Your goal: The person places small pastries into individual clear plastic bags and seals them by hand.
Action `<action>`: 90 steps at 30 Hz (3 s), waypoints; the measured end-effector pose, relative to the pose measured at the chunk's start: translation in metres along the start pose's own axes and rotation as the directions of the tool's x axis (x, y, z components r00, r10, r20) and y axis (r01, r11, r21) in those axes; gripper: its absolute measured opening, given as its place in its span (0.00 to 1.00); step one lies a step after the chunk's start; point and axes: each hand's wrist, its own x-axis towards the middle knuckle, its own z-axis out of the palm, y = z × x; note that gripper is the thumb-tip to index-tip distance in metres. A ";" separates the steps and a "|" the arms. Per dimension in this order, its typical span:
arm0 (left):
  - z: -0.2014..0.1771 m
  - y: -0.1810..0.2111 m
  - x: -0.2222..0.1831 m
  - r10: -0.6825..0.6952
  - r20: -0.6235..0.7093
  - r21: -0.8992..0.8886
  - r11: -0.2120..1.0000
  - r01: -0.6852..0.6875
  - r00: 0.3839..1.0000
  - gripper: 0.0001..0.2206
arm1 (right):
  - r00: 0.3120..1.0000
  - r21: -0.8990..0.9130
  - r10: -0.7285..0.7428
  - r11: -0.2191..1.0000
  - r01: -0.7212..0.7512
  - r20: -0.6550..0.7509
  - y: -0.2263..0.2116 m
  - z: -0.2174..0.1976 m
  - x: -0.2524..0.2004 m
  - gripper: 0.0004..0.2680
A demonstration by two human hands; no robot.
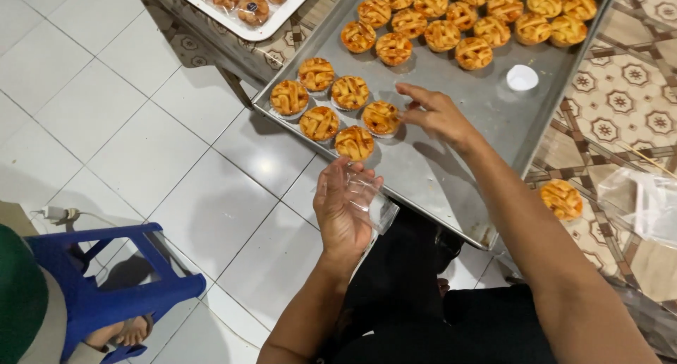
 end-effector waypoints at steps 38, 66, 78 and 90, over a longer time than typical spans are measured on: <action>-0.021 -0.013 0.026 -0.059 0.019 -0.023 0.998 0.059 0.998 0.16 | 0.992 0.082 0.107 0.992 -0.101 -0.071 0.036 0.039 0.008 0.19; 0.038 -0.110 -0.073 -0.425 0.318 0.266 0.898 0.350 0.847 0.18 | 0.948 0.477 0.221 0.875 -0.088 -0.230 -0.076 -0.048 -0.232 0.21; 0.075 -0.112 -0.104 -0.562 0.421 0.356 0.824 0.440 0.712 0.18 | 0.882 0.798 0.333 0.598 0.076 -0.334 -0.070 -0.078 -0.289 0.15; 0.125 -0.102 -0.116 -0.440 0.444 0.176 0.897 0.405 0.781 0.15 | 0.696 0.016 -0.346 0.889 0.457 -0.629 -0.074 -0.084 -0.365 0.22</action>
